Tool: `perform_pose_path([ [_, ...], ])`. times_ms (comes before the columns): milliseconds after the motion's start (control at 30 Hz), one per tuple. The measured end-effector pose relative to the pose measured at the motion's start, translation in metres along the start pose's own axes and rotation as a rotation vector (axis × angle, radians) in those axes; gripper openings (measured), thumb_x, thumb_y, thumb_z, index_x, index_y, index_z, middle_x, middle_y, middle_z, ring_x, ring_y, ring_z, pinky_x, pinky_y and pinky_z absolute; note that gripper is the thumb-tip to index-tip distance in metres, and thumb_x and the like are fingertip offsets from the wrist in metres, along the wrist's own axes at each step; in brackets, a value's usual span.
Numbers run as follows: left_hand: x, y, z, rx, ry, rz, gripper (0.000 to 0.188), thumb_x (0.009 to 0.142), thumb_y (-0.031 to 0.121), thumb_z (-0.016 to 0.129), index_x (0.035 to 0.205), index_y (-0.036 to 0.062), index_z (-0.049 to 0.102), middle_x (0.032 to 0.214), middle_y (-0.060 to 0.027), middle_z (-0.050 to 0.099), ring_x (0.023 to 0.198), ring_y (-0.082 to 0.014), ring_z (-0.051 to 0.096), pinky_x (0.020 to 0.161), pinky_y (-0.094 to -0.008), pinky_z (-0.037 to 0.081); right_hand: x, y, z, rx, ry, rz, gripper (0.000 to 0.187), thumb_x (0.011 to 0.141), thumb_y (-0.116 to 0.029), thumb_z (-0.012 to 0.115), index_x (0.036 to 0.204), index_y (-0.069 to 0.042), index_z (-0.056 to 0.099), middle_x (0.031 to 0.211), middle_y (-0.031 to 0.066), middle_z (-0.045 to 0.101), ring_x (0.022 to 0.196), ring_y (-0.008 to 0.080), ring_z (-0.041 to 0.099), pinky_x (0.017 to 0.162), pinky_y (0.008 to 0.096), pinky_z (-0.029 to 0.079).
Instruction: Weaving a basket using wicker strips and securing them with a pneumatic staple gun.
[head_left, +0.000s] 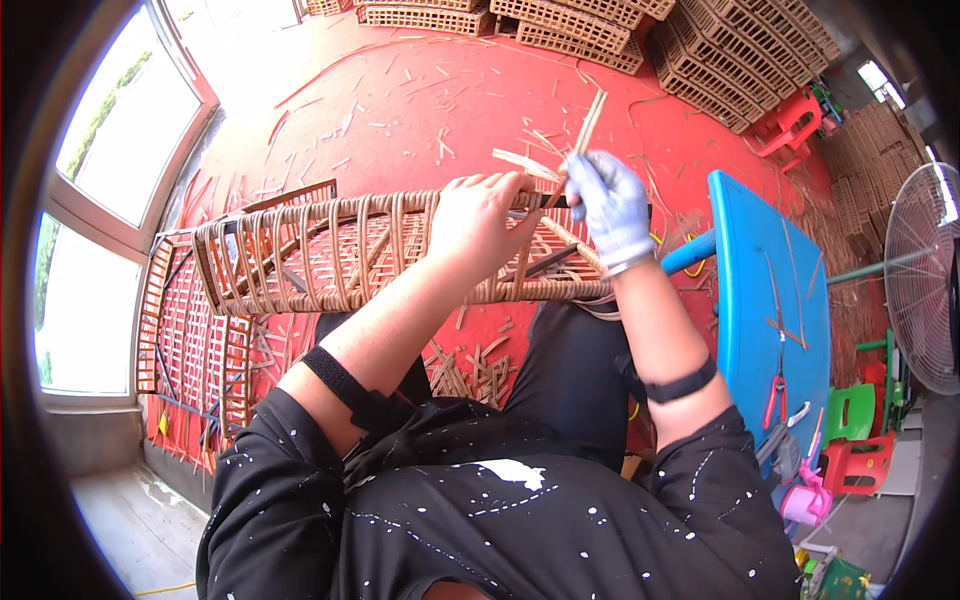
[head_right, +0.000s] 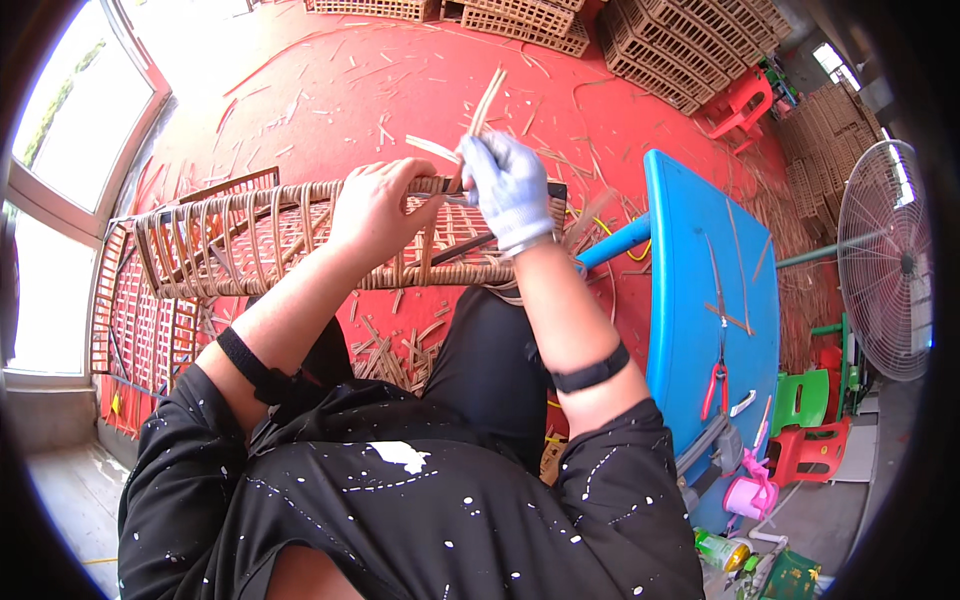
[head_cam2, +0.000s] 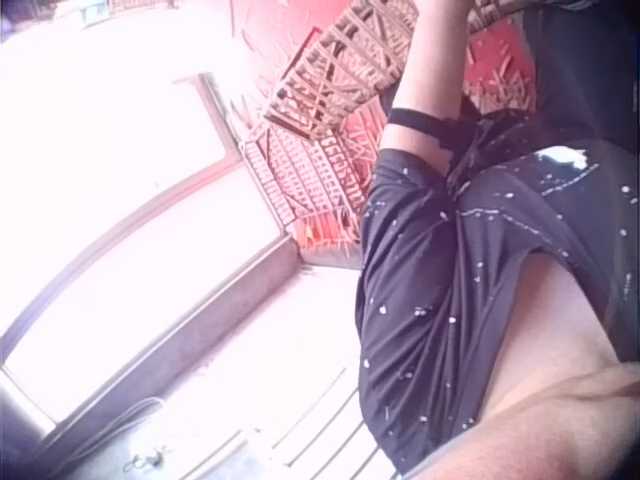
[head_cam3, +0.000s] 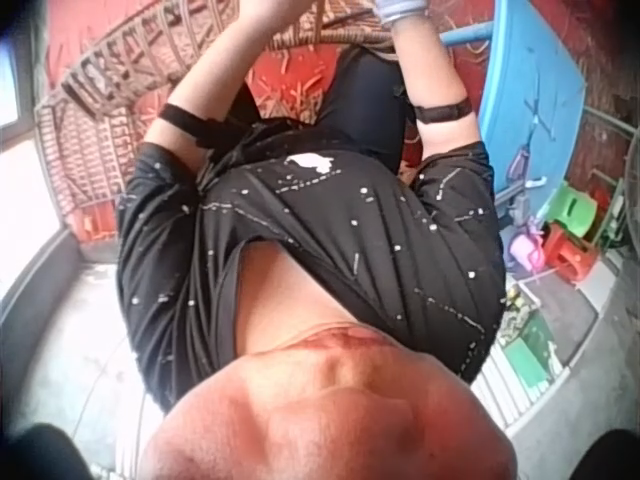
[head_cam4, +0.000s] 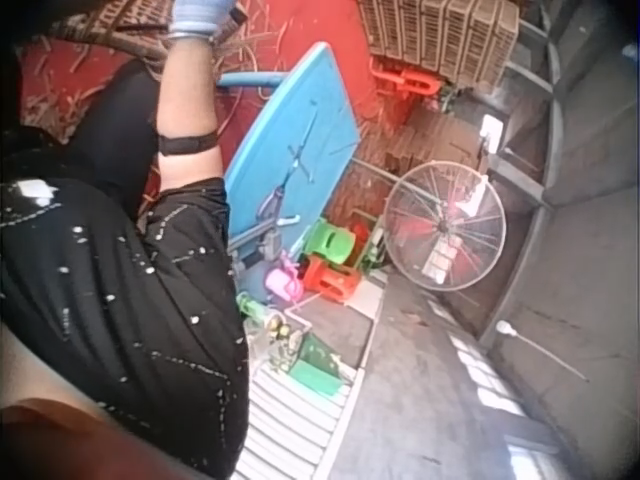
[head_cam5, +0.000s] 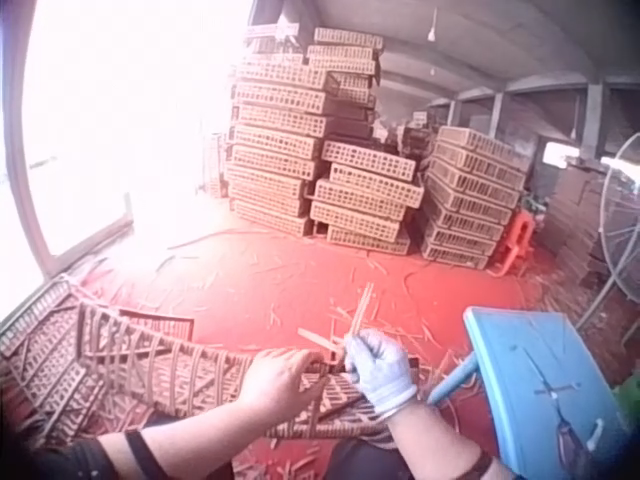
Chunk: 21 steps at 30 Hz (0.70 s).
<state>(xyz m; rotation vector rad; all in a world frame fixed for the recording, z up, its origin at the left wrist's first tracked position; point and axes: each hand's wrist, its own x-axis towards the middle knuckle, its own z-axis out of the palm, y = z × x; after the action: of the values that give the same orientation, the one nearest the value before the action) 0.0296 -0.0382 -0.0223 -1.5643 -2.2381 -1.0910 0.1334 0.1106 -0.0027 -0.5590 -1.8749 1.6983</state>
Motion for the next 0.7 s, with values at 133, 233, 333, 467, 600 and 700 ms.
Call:
perform_pose_path([
  [133,0.003,0.0,-0.003,0.014,0.001,0.042,0.033,0.08,0.027,0.075,0.105,0.0098,0.062,0.078,-0.0066,0.065,0.076,-0.0263,0.065,0.078,-0.0402,0.05,0.043,0.001,0.009,-0.572,0.028,-0.144,0.029,0.09,-0.029,0.068,0.074,-0.005,0.062,0.057,0.0106,0.054,0.054,0.0224,0.057,0.053,0.0353,0.044],
  [233,0.005,0.0,-0.005,0.001,0.001,0.042,0.034,0.08,0.028,0.075,0.106,0.0103,0.062,0.085,-0.0066,0.067,0.08,-0.0254,0.066,0.077,-0.0398,0.051,0.054,0.003,0.009,-0.661,-0.036,-0.279,0.031,0.088,-0.034,0.067,0.074,-0.006,0.063,0.063,0.0159,0.055,0.057,0.0334,0.053,0.057,0.0406,0.044],
  [333,0.006,0.001,-0.008,-0.056,-0.135,-0.083,0.034,0.08,0.029,0.073,0.108,0.0122,0.061,0.095,-0.0068,0.07,0.09,-0.0261,0.068,0.082,-0.0407,0.051,0.052,0.005,0.007,-0.639,-0.048,-0.263,0.031,0.089,-0.033,0.066,0.074,-0.006,0.064,0.064,0.0161,0.057,0.057,0.0325,0.054,0.058,0.04,0.045],
  [467,0.007,0.001,-0.009,-0.028,-0.172,-0.088,0.034,0.081,0.03,0.073,0.109,0.0136,0.062,0.095,-0.0075,0.069,0.089,-0.027,0.068,0.081,-0.0412,0.052,0.052,0.008,0.006,-0.66,-0.027,-0.16,0.029,0.088,-0.033,0.066,0.077,-0.006,0.067,0.067,0.0163,0.06,0.059,0.0306,0.057,0.06,0.0392,0.047],
  [600,0.006,0.0,-0.005,0.063,-0.063,0.039,0.037,0.078,0.029,0.077,0.109,0.0125,0.065,0.085,-0.0075,0.067,0.071,-0.0263,0.066,0.07,-0.0393,0.052,0.065,0.008,0.009,-0.791,-0.106,0.005,0.028,0.087,-0.036,0.064,0.086,-0.009,0.073,0.081,0.0155,0.068,0.075,0.0301,0.066,0.072,0.0404,0.051],
  [700,0.006,0.0,0.0,0.017,-0.019,-0.01,0.036,0.078,0.03,0.076,0.11,0.0139,0.068,0.085,-0.0077,0.066,0.075,-0.0281,0.066,0.072,-0.0408,0.052,0.076,0.004,0.005,-0.948,-0.27,0.15,0.03,0.086,-0.037,0.06,0.092,-0.012,0.075,0.092,0.013,0.072,0.091,0.0308,0.068,0.083,0.0415,0.052],
])
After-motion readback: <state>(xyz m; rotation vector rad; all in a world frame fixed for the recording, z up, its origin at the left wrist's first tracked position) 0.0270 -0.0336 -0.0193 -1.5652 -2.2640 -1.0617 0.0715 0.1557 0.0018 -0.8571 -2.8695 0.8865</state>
